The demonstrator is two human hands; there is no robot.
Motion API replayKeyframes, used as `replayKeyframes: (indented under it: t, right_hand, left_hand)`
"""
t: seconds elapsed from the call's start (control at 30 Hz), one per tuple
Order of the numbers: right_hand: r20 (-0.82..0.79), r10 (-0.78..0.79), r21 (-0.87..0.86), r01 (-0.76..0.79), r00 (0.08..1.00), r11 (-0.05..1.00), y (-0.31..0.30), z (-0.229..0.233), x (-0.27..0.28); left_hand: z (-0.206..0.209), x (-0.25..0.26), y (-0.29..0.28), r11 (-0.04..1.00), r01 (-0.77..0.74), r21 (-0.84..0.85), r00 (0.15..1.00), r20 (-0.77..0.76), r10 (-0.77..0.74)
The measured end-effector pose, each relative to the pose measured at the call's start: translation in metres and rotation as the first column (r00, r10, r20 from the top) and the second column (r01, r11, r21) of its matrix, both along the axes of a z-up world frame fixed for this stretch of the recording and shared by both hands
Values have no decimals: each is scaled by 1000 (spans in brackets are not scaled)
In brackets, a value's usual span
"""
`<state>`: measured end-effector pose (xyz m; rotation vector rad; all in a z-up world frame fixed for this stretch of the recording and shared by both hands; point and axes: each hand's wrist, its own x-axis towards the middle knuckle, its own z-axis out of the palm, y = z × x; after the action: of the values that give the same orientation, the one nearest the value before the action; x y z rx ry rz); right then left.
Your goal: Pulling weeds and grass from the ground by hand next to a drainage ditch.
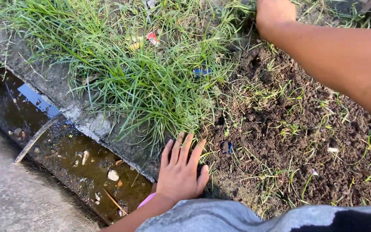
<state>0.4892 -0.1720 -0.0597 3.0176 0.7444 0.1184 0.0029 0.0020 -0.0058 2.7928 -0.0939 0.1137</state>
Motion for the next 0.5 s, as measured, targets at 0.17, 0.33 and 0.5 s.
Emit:
replayKeyframes:
  t: [0.17, 0.33, 0.5]
  right_hand:
    - [149, 256, 27, -263, 955, 964, -26, -6, 14]
    - [179, 310, 69, -326, 934, 943, -31, -15, 20]
    - [146, 295, 176, -318, 944, 932, -10, -6, -9]
  left_hand:
    - [-1, 2, 0, 1000, 9, 5, 1000, -16, -9]
    - [-1, 1, 1, 1000, 12, -15, 1000, -20, -12]
    - [1, 1, 2, 1000, 10, -20, 999, -32, -11]
